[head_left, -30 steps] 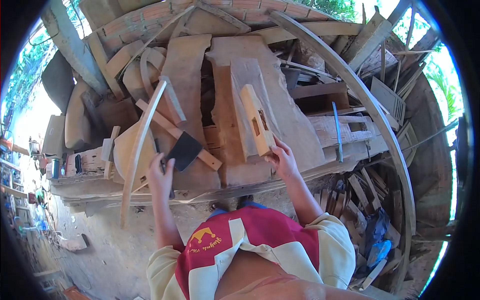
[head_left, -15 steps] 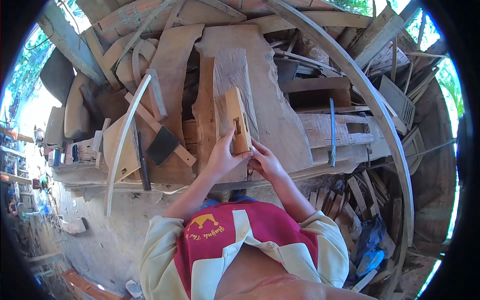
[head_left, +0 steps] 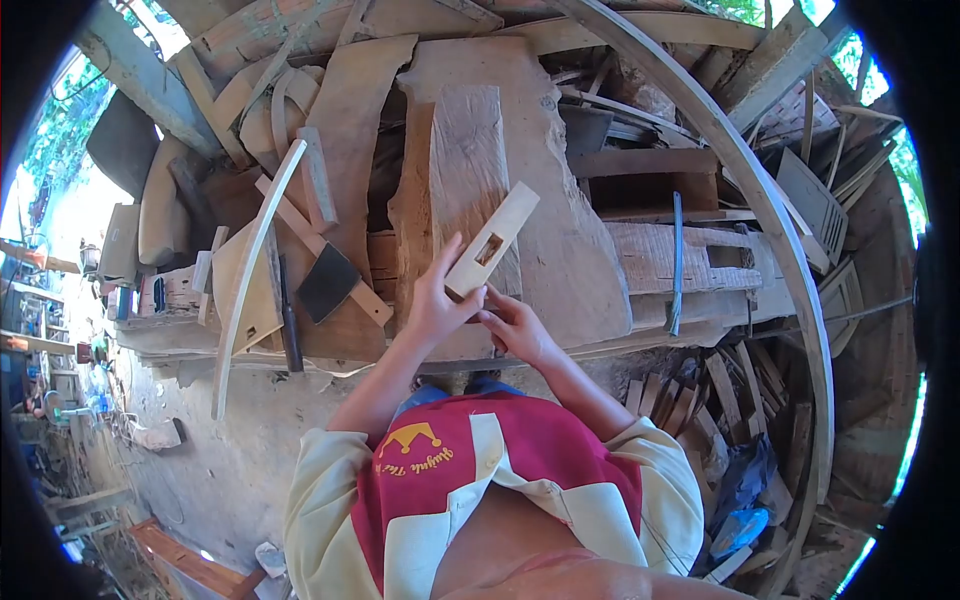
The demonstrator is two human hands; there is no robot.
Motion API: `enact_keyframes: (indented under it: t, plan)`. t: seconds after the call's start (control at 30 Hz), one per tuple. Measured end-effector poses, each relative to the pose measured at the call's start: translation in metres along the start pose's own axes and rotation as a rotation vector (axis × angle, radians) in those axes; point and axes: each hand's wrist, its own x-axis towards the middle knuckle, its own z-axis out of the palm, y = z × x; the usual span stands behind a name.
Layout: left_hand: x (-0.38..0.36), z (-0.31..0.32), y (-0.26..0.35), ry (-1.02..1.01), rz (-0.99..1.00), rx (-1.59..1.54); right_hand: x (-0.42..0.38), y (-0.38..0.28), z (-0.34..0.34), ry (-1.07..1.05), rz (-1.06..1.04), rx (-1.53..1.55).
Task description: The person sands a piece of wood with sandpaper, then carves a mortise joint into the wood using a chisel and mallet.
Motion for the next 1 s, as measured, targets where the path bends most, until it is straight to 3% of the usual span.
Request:
enact_keyframes:
  t: [0.07, 0.13, 0.17, 0.2, 0.23, 0.27, 0.33, 0.4, 0.47, 0.6, 0.73, 0.83, 1.0]
  plan:
    - [0.003, -0.007, -0.001, 0.066, -0.002, -0.053, 0.000, -0.002, -0.006, 0.023, -0.031, -0.065]
    - [0.008, -0.020, 0.000, 0.103, -0.228, -0.240, 0.003, 0.001, -0.020, 0.251, -0.125, -0.086]
    - [0.011, -0.024, 0.005, 0.083, -0.229, -0.306, 0.003, -0.003, -0.030, 0.249, -0.124, -0.084]
    - [0.014, -0.027, 0.002, 0.083, -0.231, -0.303, 0.003, -0.008, -0.041, 0.392, -0.317, -0.348]
    - [0.018, -0.029, -0.004, 0.148, -0.457, -0.461, 0.003, -0.015, -0.047, 0.531, -0.508, -0.614]
    - [0.022, -0.030, -0.009, 0.213, -0.684, -0.617, 0.003, -0.024, -0.049, 0.530, -0.506, -0.611]
    - [0.025, -0.035, -0.016, 0.209, -0.784, -0.672, 0.004, -0.043, -0.052, 0.692, -0.683, -1.016]
    - [0.028, -0.043, -0.017, 0.069, -0.968, -0.712, 0.007, -0.040, -0.062, 0.634, -0.573, -1.041]
    - [0.028, -0.048, -0.018, 0.034, -0.970, -0.587, 0.015, -0.036, -0.073, 0.610, -0.479, -1.078]
    - [0.031, -0.055, -0.025, -0.019, -0.988, -0.325, 0.036, -0.038, -0.084, 0.665, -0.480, -1.001]
    - [0.032, -0.062, -0.040, 0.015, -0.976, -0.297, 0.056, -0.036, -0.087, 0.639, -0.359, -0.803]
    - [0.031, -0.069, -0.042, -0.045, -0.853, -0.078, 0.060, -0.032, -0.088, 0.683, -0.278, -0.756]
    - [0.017, -0.076, -0.042, -0.092, -0.821, -0.086, 0.066, -0.025, -0.086, 0.695, -0.312, -0.625]
